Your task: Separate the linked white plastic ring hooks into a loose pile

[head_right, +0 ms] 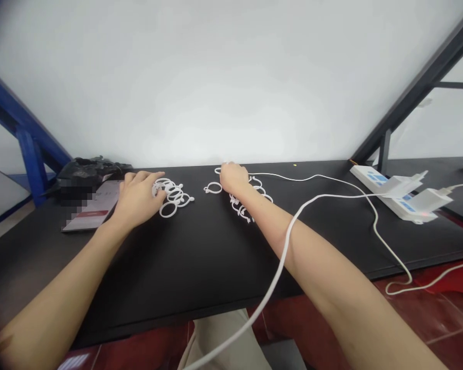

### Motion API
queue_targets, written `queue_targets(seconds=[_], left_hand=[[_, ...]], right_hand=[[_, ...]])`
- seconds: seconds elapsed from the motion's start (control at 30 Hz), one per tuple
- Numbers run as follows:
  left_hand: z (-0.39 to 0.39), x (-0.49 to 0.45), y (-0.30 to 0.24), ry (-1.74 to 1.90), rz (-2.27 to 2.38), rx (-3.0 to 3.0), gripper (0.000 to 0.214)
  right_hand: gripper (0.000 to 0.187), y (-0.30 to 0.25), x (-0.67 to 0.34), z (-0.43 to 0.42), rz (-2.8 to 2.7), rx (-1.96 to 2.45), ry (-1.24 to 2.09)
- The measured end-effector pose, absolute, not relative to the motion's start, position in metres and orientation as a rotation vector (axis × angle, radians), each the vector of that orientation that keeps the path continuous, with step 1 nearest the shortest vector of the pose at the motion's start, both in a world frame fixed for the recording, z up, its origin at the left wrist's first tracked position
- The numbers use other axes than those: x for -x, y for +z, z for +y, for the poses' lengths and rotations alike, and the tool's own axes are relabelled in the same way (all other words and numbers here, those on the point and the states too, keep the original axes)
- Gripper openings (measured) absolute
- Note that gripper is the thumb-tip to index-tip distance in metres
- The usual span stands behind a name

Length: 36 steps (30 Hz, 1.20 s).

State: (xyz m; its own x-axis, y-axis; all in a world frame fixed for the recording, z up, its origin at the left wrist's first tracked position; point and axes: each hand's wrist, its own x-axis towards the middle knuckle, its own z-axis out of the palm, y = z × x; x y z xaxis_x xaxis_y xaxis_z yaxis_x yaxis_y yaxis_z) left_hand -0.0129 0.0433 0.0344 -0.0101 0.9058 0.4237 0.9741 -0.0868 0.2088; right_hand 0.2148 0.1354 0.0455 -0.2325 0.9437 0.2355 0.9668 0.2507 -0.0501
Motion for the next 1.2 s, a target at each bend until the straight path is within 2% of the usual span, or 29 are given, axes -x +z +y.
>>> queue_targets(seconds=[0.13, 0.27, 0.4, 0.6, 0.8, 1.0, 1.2], left_hand=[[0.041, 0.004, 0.036, -0.771, -1.824, 2.280, 0.050], [0.035, -0.006, 0.037, -0.787, -1.545, 2.539, 0.053], [0.032, -0.010, 0.037, -0.756, -1.444, 2.708, 0.040], [0.030, -0.010, 0.040, -0.832, -1.433, 2.689, 0.045], [0.027, -0.018, 0.040, -0.894, -1.520, 2.709, 0.037], [0.021, -0.025, 0.041, -0.933, -1.618, 2.713, 0.035], [0.020, -0.025, 0.040, -0.934, -1.632, 2.721, 0.034]], right_hand=[[0.027, 0.052, -0.212, 0.103, -2.362, 1.589, -0.238], [0.023, 0.045, -0.209, 0.060, -2.568, 1.025, -0.312], [0.022, 0.033, -0.211, 0.042, -2.523, 0.833, -0.224], [0.018, 0.029, -0.216, 0.045, -2.278, 0.834, 0.118], [0.015, 0.025, -0.214, 0.045, -2.071, 0.878, 0.507], [0.013, 0.033, -0.214, 0.043, -1.967, 0.892, 0.689], [0.017, 0.035, -0.213, 0.041, -1.967, 0.904, 0.728]])
